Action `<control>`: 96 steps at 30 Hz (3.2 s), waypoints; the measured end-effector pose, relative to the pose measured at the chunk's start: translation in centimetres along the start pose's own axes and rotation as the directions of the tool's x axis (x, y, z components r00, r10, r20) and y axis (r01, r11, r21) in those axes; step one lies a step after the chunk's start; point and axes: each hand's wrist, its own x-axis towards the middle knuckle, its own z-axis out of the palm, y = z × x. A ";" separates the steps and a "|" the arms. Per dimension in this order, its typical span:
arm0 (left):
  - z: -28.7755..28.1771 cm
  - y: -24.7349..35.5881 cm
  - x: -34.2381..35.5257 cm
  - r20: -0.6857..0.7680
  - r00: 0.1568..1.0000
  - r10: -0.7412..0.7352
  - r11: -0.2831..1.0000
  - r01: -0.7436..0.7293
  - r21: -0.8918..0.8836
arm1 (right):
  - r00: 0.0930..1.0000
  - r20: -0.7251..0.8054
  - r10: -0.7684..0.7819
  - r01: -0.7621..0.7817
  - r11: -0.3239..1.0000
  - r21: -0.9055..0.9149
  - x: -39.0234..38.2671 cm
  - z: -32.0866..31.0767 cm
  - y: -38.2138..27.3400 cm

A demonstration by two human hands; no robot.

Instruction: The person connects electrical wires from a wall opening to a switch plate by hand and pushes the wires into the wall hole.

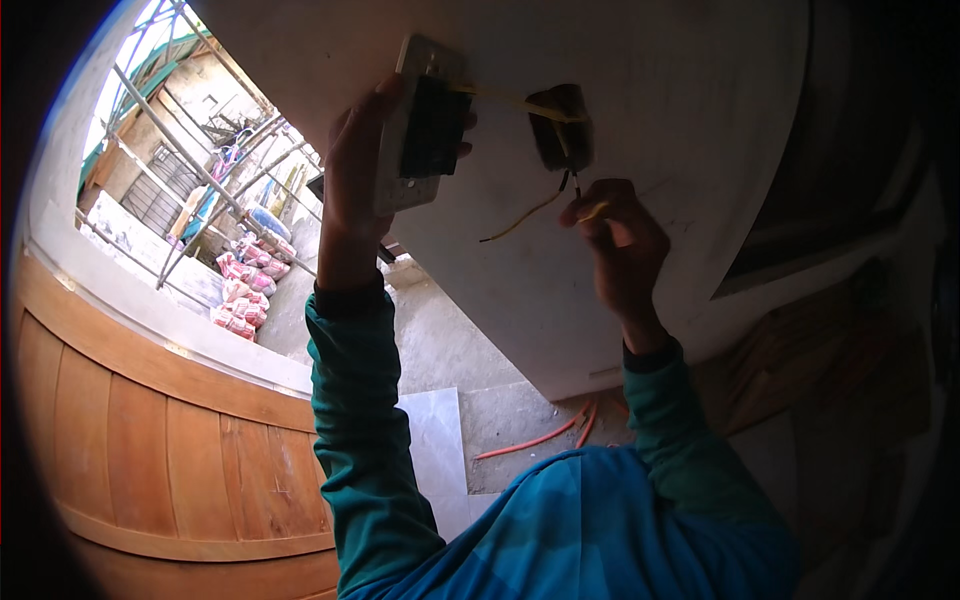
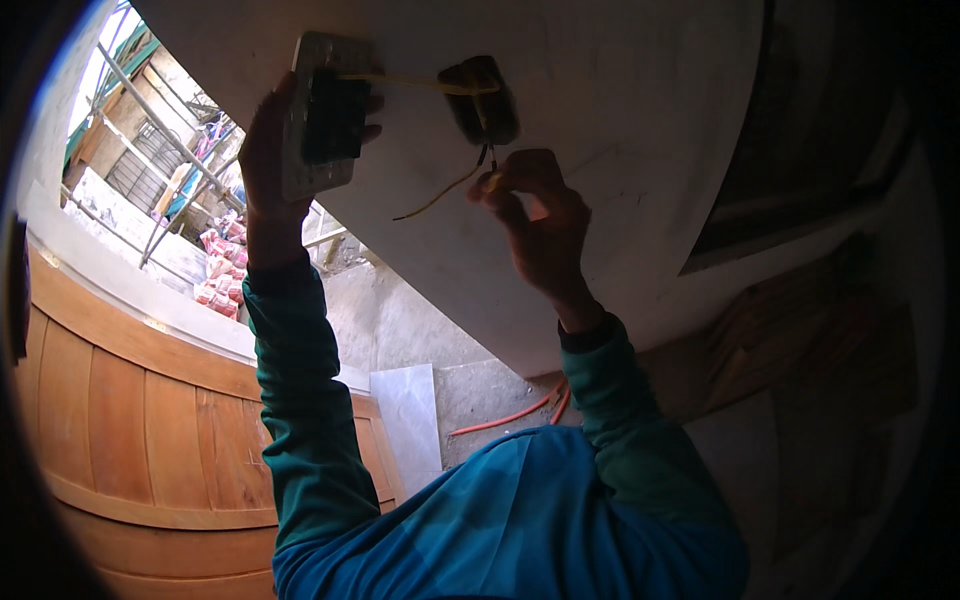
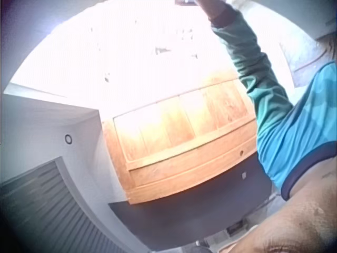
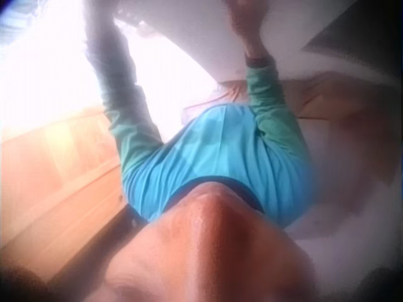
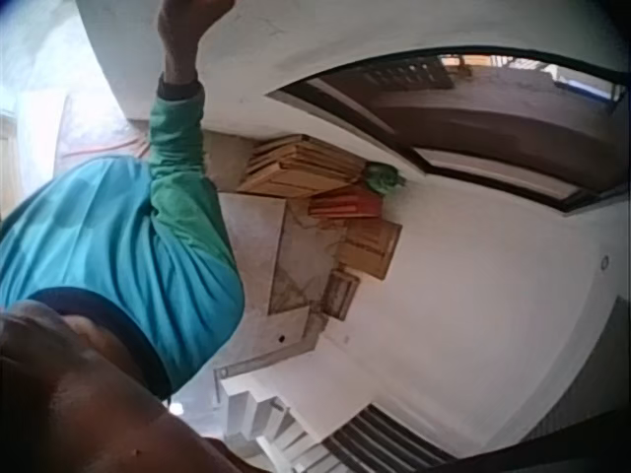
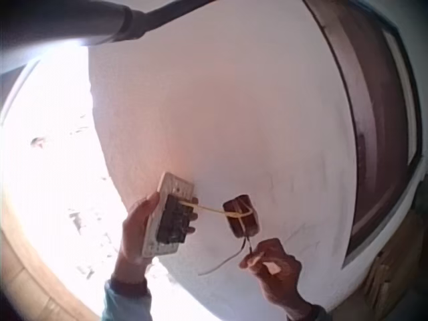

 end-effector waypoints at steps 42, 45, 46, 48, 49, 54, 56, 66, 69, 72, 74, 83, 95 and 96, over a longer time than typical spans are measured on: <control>4.6 -9.5 -1.7 -0.334 0.879 0.339 0.756 -0.466 -0.460 | 0.897 0.156 -0.414 0.379 0.539 -0.752 0.5 5.1 -0.2; 3.3 -9.9 -1.8 -0.231 0.882 0.410 0.735 -0.470 -0.489 | 0.902 0.164 -0.399 0.373 0.531 -0.761 0.8 5.3 -0.5; 3.2 -9.8 -1.8 -0.204 0.883 0.423 0.720 -0.464 -0.516 | 0.903 0.162 -0.397 0.371 0.533 -0.760 0.8 5.3 -0.6; 6.0 -8.1 -1.3 -0.303 0.872 0.384 0.751 -0.486 -0.447 | 0.904 0.174 -0.390 0.380 0.549 -0.745 1.0 4.9 -0.4; 7.1 -7.3 -1.2 -0.402 0.845 0.353 0.782 -0.502 -0.368 | 0.905 0.174 -0.388 0.379 0.552 -0.743 0.9 5.0 -0.4; 7.2 -7.0 -1.4 -0.436 0.832 0.343 0.785 -0.509 -0.353 | 0.898 0.204 -0.391 0.404 0.545 -0.735 0.9 5.0 -0.5; 6.9 -6.5 -1.7 -0.415 0.840 0.349 0.780 -0.506 -0.369 | 0.914 0.220 -0.341 0.385 0.558 -0.736 0.9 4.8 -1.0; 3.7 -3.0 -4.8 -0.144 0.987 0.067 0.994 -0.079 -0.077 | 0.859 0.400 -0.320 0.510 0.454 -0.731 3.4 1.7 -4.4; 4.0 -1.8 -4.7 -0.090 0.992 0.086 0.960 -0.107 -0.259 | 0.851 0.463 -0.248 0.525 0.401 -0.751 3.5 1.9 -4.6; 4.5 -0.7 -4.4 -0.144 0.989 -0.025 0.999 0.029 0.032 | 0.846 0.452 -0.284 0.532 0.386 -0.754 3.5 2.0 -4.4; 5.0 -0.3 -4.5 -0.193 0.981 0.001 0.982 0.035 0.186 | 0.847 0.459 -0.268 0.531 0.394 -0.750 3.5 2.0 -4.4; 4.8 -0.7 -4.6 -0.164 0.986 0.043 0.972 -0.003 0.236 | 0.842 0.486 -0.233 0.539 0.373 -0.755 3.5 2.2 -4.3; 4.3 -0.2 -4.0 -0.132 0.991 -0.023 0.956 0.061 0.289 | 0.891 0.360 -0.275 0.446 0.392 -0.805 2.6 3.3 -2.7; 4.0 -0.1 -3.9 -0.129 0.991 -0.024 0.956 0.060 0.287 | 0.892 0.359 -0.274 0.445 0.389 -0.807 2.5 3.4 -2.5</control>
